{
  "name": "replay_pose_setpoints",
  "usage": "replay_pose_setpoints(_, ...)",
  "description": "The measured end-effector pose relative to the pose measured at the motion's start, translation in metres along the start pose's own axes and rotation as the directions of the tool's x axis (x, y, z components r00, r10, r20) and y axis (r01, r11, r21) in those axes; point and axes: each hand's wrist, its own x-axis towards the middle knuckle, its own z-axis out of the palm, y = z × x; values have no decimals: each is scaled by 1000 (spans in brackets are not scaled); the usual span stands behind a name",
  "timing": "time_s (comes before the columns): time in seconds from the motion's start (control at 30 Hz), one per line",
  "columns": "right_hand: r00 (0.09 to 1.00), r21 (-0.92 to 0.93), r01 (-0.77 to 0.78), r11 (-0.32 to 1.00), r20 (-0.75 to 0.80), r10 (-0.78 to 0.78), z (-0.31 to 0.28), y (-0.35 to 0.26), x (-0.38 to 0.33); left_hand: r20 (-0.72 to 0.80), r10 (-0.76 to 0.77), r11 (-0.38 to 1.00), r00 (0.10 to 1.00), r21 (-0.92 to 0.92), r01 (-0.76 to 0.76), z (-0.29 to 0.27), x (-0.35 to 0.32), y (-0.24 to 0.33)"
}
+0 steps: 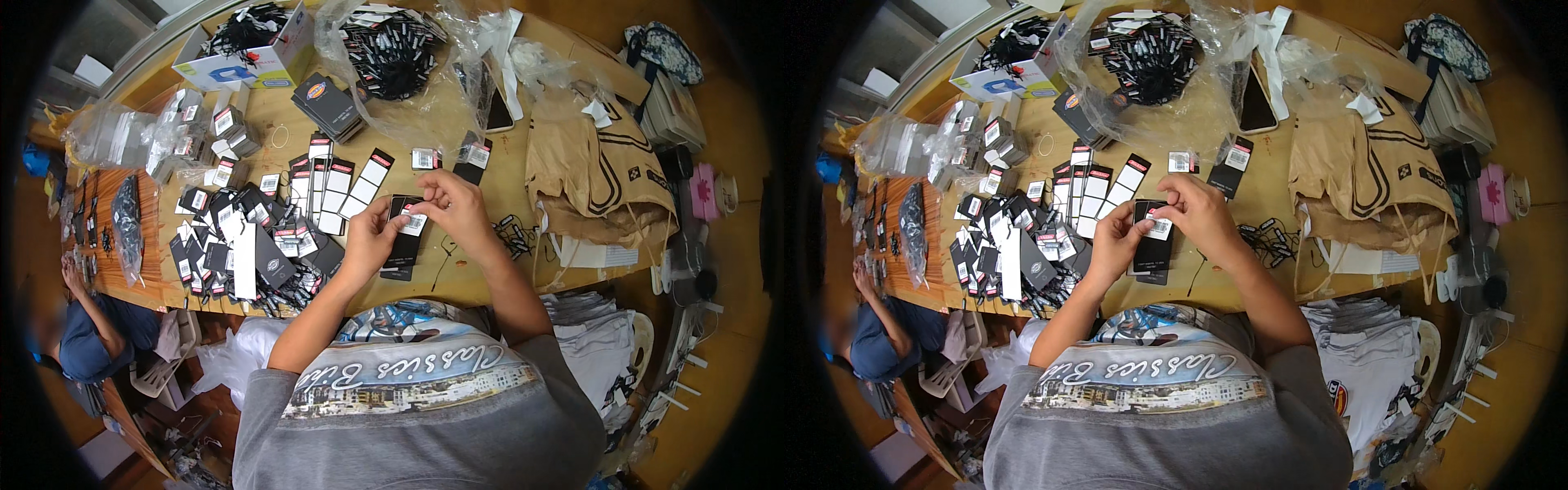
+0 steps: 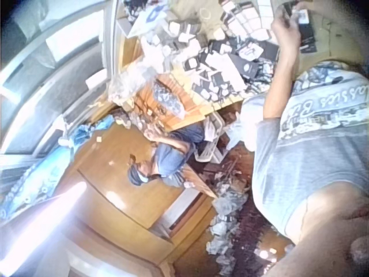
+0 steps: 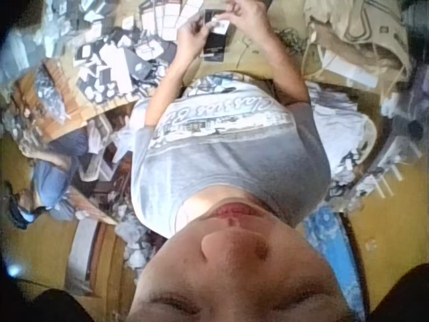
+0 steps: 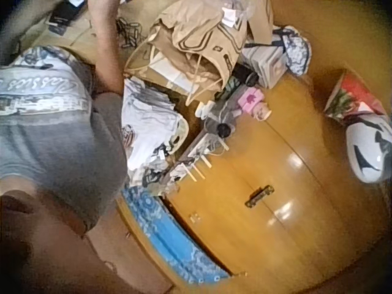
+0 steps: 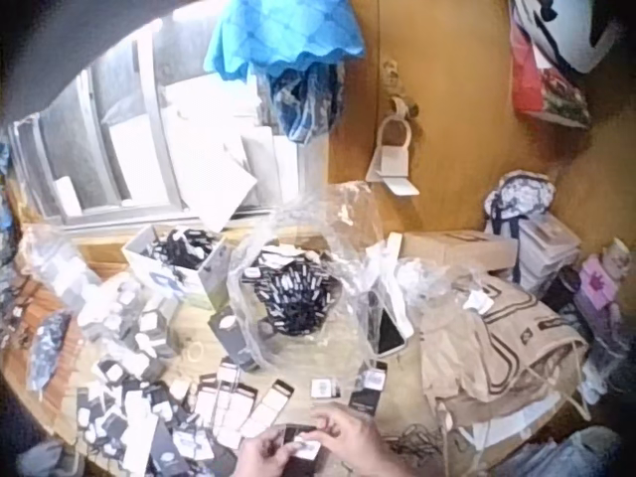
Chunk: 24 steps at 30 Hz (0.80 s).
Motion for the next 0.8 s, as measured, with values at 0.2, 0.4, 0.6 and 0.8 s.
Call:
replay_pose_setpoints(0.2,985,-326,55,944,174,3,-61,24,-12,-96,-31,985,995,-175,13,-12,-2,4)
replay_pose_setpoints(0.4,928,-519,137,844,364,74,-51,46,-36,-32,-125,960,992,-257,113,-22,-3,13)
replay_pose_setpoints(0.6,947,-450,135,883,322,20,-54,47,-28,176,-174,912,969,-343,227,-19,-16,16)
replay_pose_setpoints(0.8,938,-556,130,821,337,80,-56,48,-32,223,-198,911,955,-318,263,-18,-24,22)
